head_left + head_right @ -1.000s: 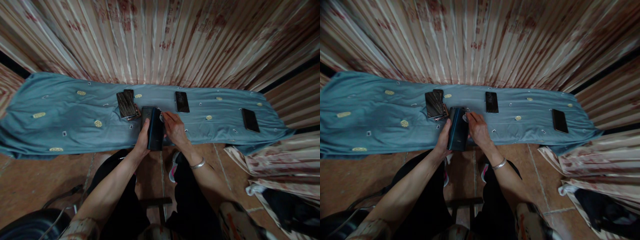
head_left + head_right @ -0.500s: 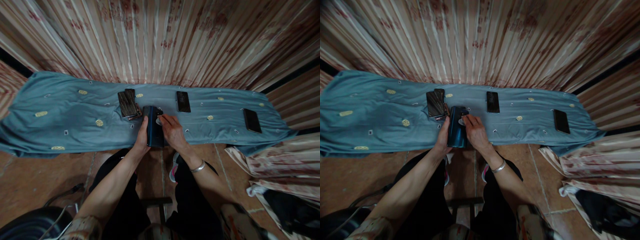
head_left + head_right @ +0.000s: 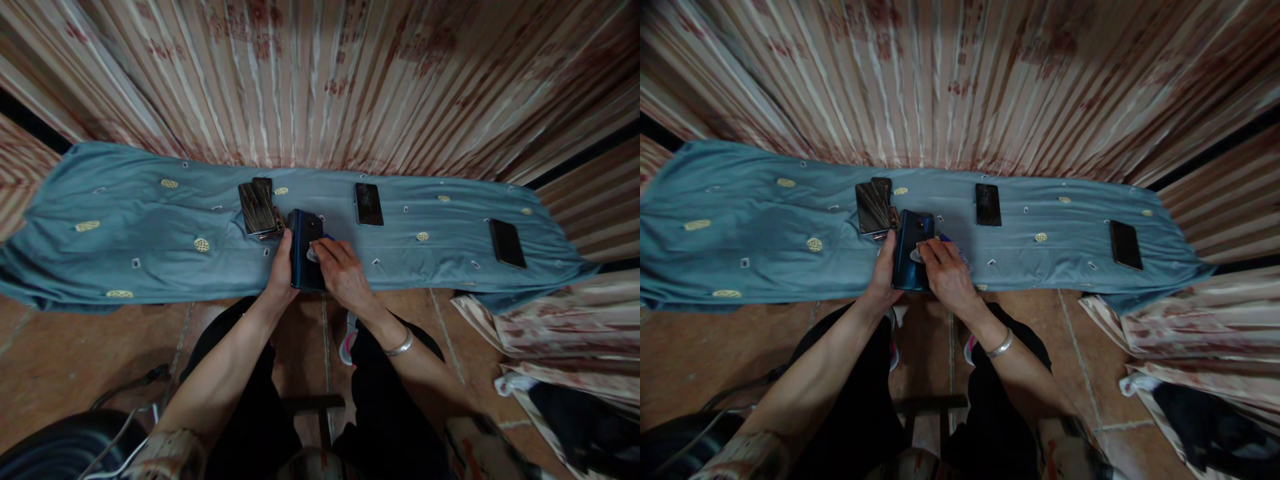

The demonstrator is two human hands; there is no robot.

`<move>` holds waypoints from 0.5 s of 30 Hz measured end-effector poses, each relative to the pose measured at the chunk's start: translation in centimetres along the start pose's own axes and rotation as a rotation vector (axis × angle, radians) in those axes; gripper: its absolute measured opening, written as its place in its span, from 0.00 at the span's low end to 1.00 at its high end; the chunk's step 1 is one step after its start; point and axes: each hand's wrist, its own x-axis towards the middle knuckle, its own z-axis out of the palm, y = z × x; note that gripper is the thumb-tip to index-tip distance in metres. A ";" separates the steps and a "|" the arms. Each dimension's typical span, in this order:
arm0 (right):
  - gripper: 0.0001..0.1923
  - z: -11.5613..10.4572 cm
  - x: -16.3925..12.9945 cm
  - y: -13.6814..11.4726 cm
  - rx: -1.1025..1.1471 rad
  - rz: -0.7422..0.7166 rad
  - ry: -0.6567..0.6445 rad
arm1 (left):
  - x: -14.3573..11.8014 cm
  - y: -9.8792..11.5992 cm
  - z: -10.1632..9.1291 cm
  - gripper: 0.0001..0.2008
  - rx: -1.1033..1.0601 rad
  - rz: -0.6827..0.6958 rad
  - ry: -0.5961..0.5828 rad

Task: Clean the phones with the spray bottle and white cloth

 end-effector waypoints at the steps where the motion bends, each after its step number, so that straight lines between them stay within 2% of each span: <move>1: 0.20 -0.1 -0.1 -0.2 0.003 -0.011 0.001 | 0.0 0.1 0.0 0.23 0.003 0.002 -0.001; 6: 0.20 -0.7 -0.8 -1.4 0.023 -0.052 -0.022 | 0.0 0.4 0.0 0.27 0.022 -0.020 -0.049; 15: 0.18 -0.9 -1.1 -2.6 0.050 -0.153 0.008 | 0.1 1.1 0.0 0.32 0.074 -0.022 -0.060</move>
